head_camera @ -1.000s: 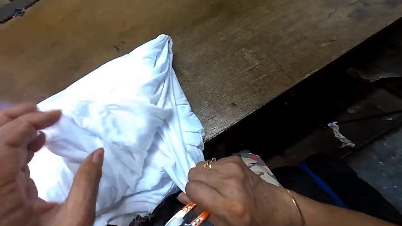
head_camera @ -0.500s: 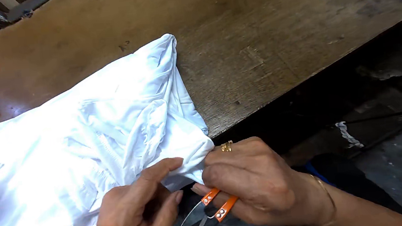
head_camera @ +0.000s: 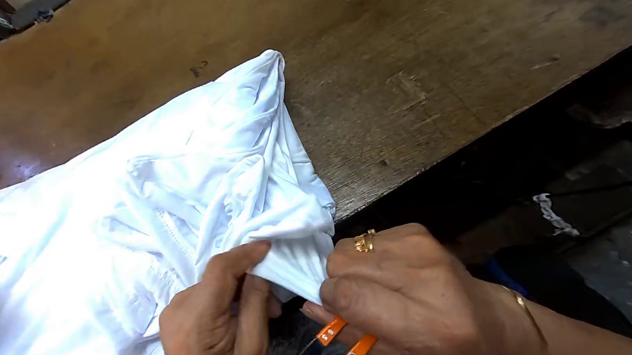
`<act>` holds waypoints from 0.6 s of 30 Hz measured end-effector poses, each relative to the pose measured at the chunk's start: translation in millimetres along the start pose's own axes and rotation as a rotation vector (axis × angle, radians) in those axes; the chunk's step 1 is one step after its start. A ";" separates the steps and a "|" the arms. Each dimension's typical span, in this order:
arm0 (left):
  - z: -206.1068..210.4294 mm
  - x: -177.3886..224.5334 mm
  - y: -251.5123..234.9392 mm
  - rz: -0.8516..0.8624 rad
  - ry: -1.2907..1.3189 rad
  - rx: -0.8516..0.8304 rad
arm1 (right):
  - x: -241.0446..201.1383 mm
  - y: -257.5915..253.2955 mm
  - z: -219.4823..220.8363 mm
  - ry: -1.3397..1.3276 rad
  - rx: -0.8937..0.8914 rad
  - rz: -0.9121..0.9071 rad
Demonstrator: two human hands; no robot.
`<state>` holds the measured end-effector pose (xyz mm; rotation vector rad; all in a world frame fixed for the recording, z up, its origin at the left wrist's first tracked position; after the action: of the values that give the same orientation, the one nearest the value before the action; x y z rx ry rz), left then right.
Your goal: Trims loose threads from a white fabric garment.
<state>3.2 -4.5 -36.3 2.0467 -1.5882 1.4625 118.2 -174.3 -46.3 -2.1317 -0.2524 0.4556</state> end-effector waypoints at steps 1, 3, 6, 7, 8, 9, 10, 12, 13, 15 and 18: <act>2.0 3.1 0.2 -0.040 0.068 0.032 | -1.9 0.7 4.8 0.007 -0.017 0.009; 4.0 5.7 0.3 -0.072 0.146 0.062 | -6.1 4.7 15.5 -0.002 -0.057 0.022; -1.3 4.5 0.8 -0.168 0.276 0.030 | -12.2 16.9 30.7 -0.103 -0.112 0.010; -4.5 5.0 0.5 -0.201 0.306 0.006 | -15.2 22.4 34.4 -0.149 -0.142 -0.004; -7.1 5.9 -0.1 -0.220 0.310 -0.010 | -18.1 28.0 37.1 -0.204 -0.175 -0.020; -8.3 6.5 -0.7 -0.226 0.289 -0.001 | -20.5 33.7 39.0 -0.269 -0.205 -0.031; -8.5 6.7 -1.4 -0.223 0.259 0.032 | -22.2 38.3 39.7 -0.337 -0.224 -0.036; -8.8 4.9 -1.5 -0.227 0.214 0.110 | -23.1 41.6 34.7 -0.425 -0.216 -0.002; -9.7 4.0 -0.6 -0.240 0.201 0.123 | -22.6 40.8 29.9 -0.436 -0.172 0.047; -12.1 5.0 1.9 -0.283 0.225 0.078 | -18.6 37.3 21.1 -0.301 -0.057 0.157; -15.5 6.4 7.7 -0.332 0.271 -0.028 | -4.6 26.7 13.6 0.006 0.003 0.242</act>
<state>-12.4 -2.0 -26.7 1.8874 -1.0995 1.5022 108.6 -180.8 -74.3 -2.1702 0.0109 0.5878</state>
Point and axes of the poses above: each hand's wrist, its own y-axis away from the middle knuckle, its own z-axis out of the palm, x = y × z, the point moved 1 cm from there along -y, towards the middle knuckle, and after that the axes turned 13 degrees about -z, right-handed, at the moved point
